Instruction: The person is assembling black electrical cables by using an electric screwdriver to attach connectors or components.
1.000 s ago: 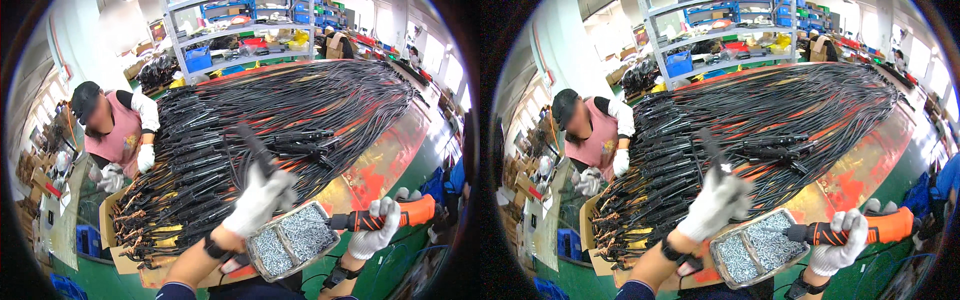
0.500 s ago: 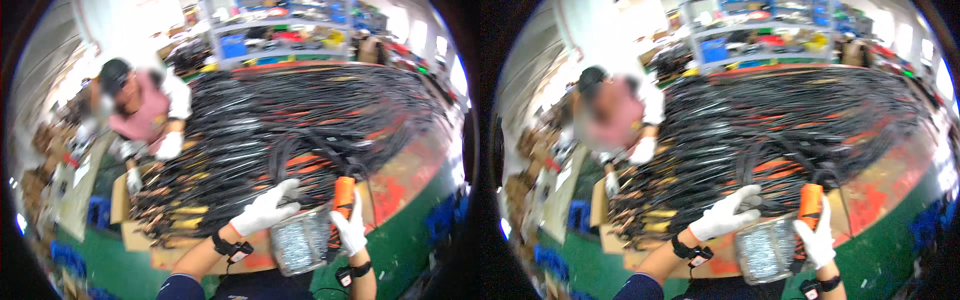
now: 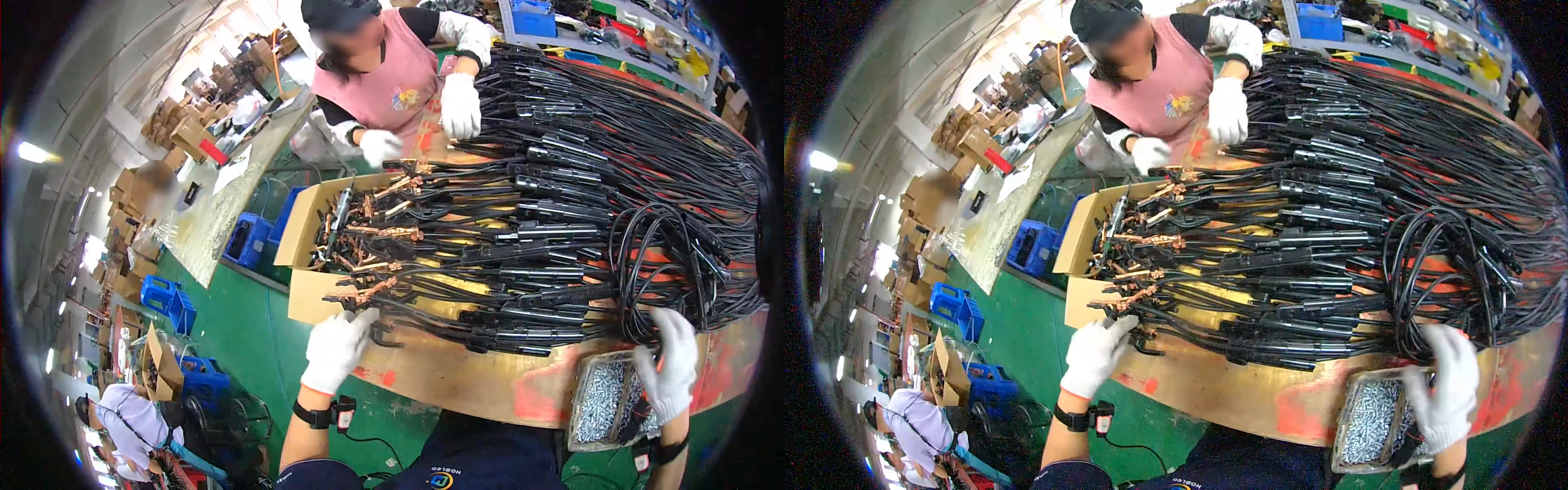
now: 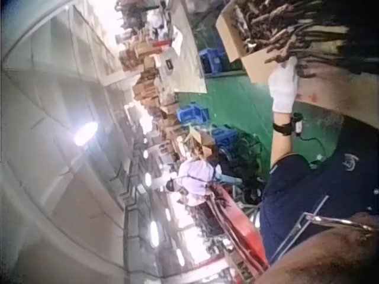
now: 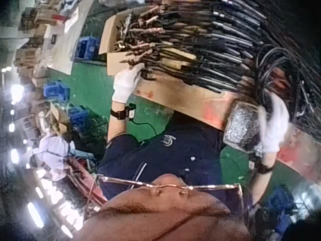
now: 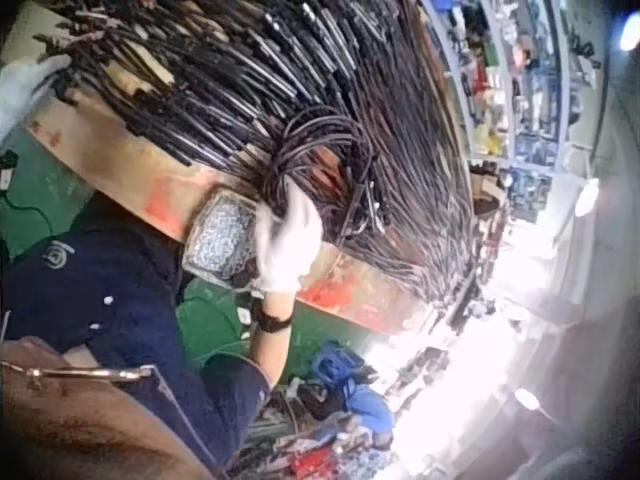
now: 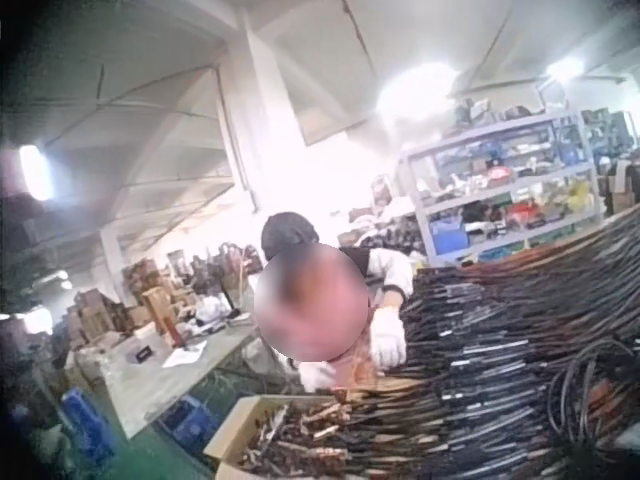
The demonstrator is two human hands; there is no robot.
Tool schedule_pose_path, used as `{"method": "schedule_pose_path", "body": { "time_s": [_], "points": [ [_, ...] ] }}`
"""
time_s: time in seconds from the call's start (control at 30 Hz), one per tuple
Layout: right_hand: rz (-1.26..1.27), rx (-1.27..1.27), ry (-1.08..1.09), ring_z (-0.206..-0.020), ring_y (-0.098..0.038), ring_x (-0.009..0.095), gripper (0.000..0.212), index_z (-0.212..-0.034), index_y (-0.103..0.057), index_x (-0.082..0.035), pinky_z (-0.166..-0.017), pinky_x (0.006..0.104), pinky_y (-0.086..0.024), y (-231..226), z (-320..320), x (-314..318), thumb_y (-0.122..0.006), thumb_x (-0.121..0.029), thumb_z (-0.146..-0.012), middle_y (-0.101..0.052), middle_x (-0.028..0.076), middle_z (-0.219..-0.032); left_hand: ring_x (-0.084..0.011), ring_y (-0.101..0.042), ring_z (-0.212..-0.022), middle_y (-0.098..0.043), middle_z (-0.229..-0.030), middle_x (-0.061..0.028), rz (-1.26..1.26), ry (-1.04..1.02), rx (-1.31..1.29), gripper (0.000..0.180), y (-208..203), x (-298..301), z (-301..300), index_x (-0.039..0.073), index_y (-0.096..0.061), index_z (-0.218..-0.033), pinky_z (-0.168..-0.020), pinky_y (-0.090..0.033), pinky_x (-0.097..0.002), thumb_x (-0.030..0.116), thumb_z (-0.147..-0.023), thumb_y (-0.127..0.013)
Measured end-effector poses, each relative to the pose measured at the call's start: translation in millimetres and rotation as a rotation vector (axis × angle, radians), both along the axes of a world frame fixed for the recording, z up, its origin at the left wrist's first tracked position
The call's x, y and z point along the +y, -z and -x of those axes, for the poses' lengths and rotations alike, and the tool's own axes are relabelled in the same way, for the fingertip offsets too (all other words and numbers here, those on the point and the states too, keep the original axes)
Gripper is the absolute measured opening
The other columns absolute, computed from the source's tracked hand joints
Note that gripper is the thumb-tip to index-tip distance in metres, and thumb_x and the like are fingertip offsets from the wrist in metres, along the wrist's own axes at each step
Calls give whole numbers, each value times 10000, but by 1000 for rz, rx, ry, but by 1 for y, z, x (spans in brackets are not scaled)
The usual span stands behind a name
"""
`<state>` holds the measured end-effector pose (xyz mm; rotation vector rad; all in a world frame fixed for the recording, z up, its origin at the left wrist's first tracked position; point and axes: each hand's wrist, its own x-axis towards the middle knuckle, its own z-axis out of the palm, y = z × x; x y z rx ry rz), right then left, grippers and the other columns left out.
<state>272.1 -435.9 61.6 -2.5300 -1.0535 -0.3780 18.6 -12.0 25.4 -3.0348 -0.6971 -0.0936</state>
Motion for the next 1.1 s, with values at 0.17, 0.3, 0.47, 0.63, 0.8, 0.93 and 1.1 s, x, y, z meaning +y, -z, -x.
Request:
{"method": "schedule_pose_path", "body": {
  "time_s": [0.17, 0.3, 0.47, 0.63, 0.8, 0.93, 1.1],
  "points": [
    [251, 181, -532, -971, -616, 278, 442, -1136, -606, -105, -813, 412, -478, 3, 4, 105, -735, -235, -734, -638, 73, -1046, -264, -629, -741, -603, -775, -54, -289, 4, 96, 306, 23, 28, 16, 224, -698, -1016, -619, -513, -395, 170, -715, -708],
    [325, -25, -549, -880, -599, 234, 402, -1123, -610, -131, -765, 388, -460, 43, 7, 124, -700, -284, -763, -607, 44, -957, -264, -621, -747, -600, -768, -51, -177, 40, -25, 269, -5, 30, 9, 227, -721, -959, -628, -498, -401, 158, -699, -721],
    [395, -26, -554, -884, -577, 242, 397, -1109, -620, -154, -771, 394, -450, 56, 1, 123, -717, -319, -762, -589, 34, -921, -290, -583, -825, -611, -793, -50, -163, -11, -228, 312, -65, -2, 16, 208, -728, -948, -767, -448, -421, 136, -645, -727],
    [382, 61, -582, -938, -608, 263, 395, -1129, -610, -157, -804, 404, -469, 51, -4, 116, -713, -334, -791, -613, 51, -978, -274, -589, -824, -602, -810, -29, -255, 30, -263, 329, -80, -2, 10, 235, -718, -993, -747, -452, -413, 180, -670, -754],
    [400, 210, -635, -931, -639, 306, 381, -1180, -585, -128, -777, 437, -519, 44, -5, 119, -654, -313, -855, -618, 102, -1006, -282, -585, -791, -609, -799, -62, -292, 33, -312, 288, -83, 8, -9, 189, -711, -946, -721, -463, -404, 120, -667, -695],
    [410, 366, -633, -922, -648, 347, 398, -1236, -562, -121, -755, 469, -537, 43, -12, 115, -618, -314, -892, -619, 140, -1038, -275, -600, -826, -628, -838, -52, -283, 81, -311, 278, -71, 20, -34, 201, -704, -986, -724, -464, -407, 139, -715, -710],
    [349, 583, -624, -923, -660, 395, 454, -1324, -514, -154, -795, 460, -539, 48, -26, 122, -593, -398, -949, -655, 183, -1093, -283, -621, -818, -638, -875, -74, -284, 135, -122, 392, -18, 53, -37, 211, -643, -1161, -700, -486, -417, 160, -777, -706]
  ]
}}
